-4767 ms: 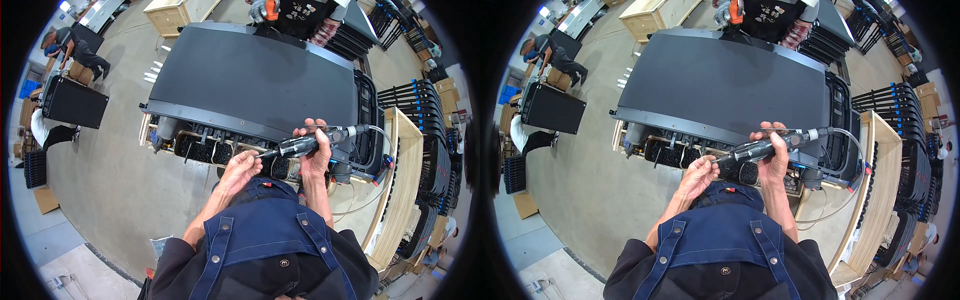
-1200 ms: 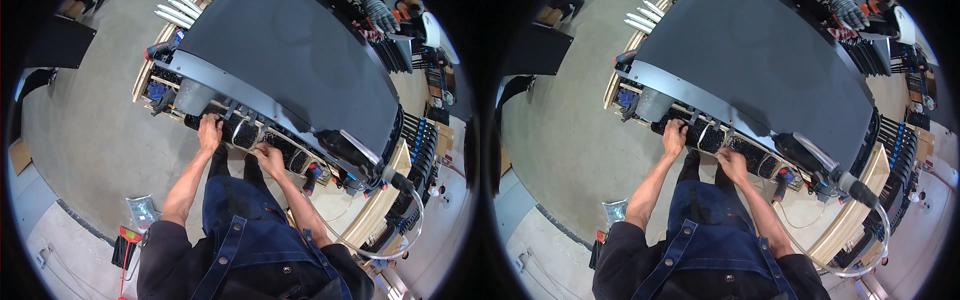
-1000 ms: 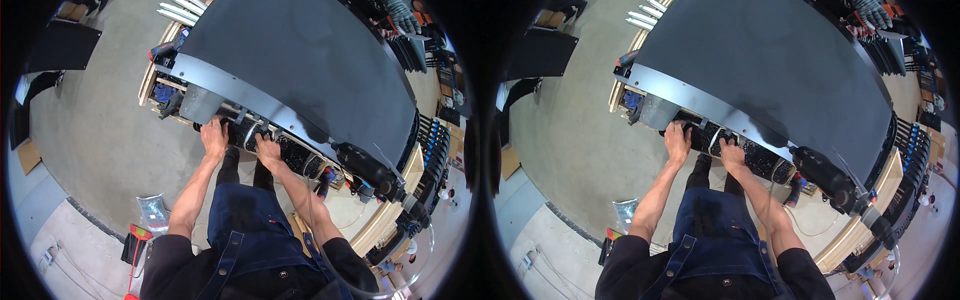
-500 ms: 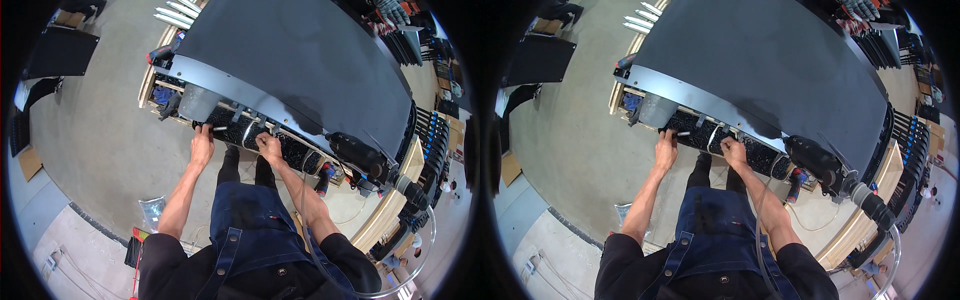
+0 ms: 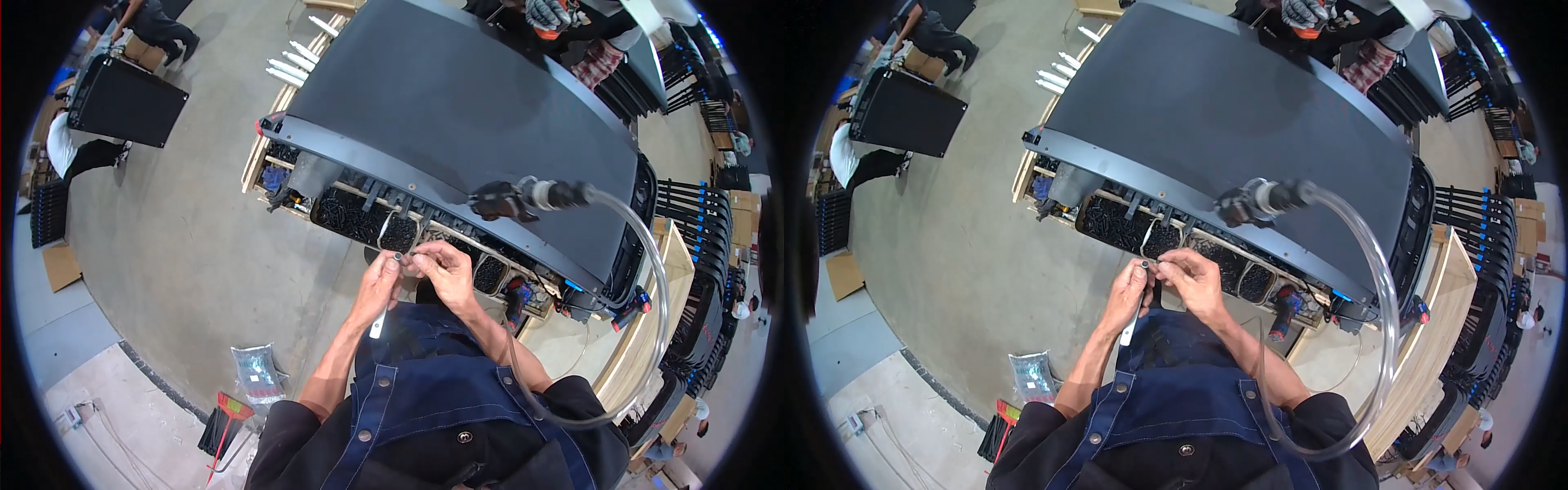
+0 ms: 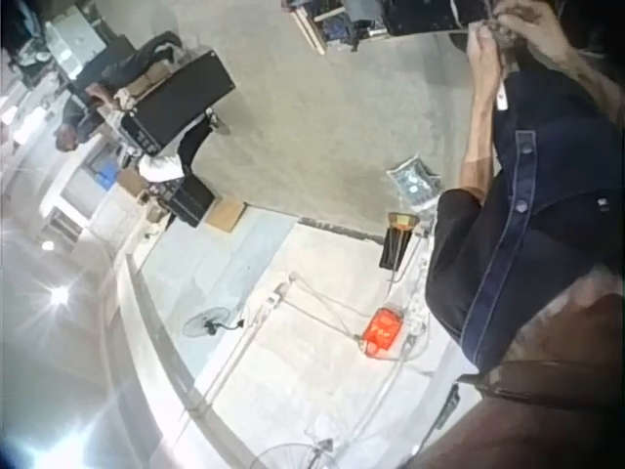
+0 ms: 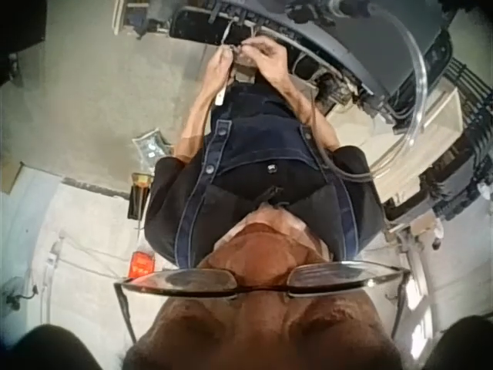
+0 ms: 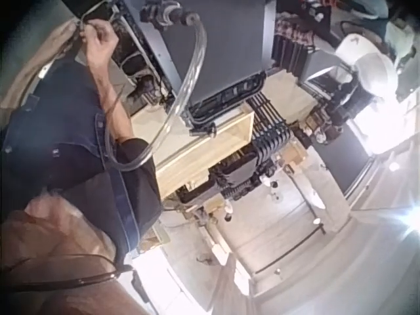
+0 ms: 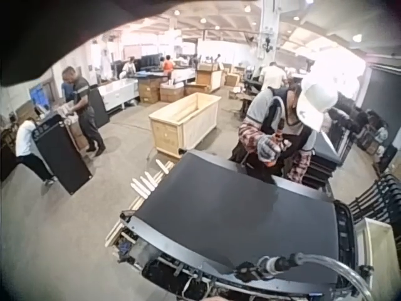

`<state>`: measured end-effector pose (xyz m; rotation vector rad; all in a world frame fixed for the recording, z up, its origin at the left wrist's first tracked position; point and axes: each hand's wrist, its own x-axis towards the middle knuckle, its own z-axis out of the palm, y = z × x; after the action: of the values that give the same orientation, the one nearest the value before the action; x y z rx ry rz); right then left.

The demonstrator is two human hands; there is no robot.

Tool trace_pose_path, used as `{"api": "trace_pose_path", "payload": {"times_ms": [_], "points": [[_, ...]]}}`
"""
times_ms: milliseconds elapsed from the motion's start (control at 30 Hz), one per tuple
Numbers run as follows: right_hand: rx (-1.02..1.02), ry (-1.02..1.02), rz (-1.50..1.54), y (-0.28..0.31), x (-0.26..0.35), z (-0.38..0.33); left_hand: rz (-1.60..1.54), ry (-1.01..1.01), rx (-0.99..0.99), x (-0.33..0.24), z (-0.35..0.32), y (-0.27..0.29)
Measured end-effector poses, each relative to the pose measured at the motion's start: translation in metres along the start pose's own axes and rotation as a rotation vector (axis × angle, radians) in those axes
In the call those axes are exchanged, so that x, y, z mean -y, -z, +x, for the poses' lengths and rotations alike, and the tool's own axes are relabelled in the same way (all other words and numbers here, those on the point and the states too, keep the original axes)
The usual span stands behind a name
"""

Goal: Assemble treadmill components, including the belt and motor cover, on a production line.

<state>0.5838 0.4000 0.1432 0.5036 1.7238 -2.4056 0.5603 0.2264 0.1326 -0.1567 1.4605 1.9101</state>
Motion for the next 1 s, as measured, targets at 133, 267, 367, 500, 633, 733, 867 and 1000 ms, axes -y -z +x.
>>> {"api": "trace_pose_path", "payload": {"times_ms": [133, 267, 367, 500, 633, 733, 867, 1000], "points": [[0.022, 0.269, -0.083, 0.016, 0.028, -0.022, 0.032, -0.147, 0.059, -0.003, -0.009, -0.038], [0.048, 0.499, -0.243, 0.042, 0.051, -0.036, 0.044, -0.192, 0.043, -0.014, -0.018, -0.073], [0.052, 0.646, -0.349, 0.057, 0.065, -0.044, 0.075, -0.256, -0.006, -0.017, -0.023, -0.097], [0.032, 0.803, -0.447, 0.072, 0.076, -0.053, 0.075, -0.342, -0.095, -0.012, -0.028, -0.125], [0.052, 0.774, -0.381, 0.079, 0.076, -0.058, 0.154, -0.487, -0.22, -0.018, -0.037, -0.145], [0.119, 0.531, -0.056, 0.077, 0.077, -0.065, 0.344, -0.578, -0.302, -0.021, -0.04, -0.147], [0.16, 0.344, 0.126, 0.076, 0.088, -0.069, 0.502, -0.615, -0.318, -0.034, -0.045, -0.151], [0.126, 0.286, 0.118, 0.074, 0.09, -0.064, 0.532, -0.598, -0.267, -0.044, -0.043, -0.148]]}}
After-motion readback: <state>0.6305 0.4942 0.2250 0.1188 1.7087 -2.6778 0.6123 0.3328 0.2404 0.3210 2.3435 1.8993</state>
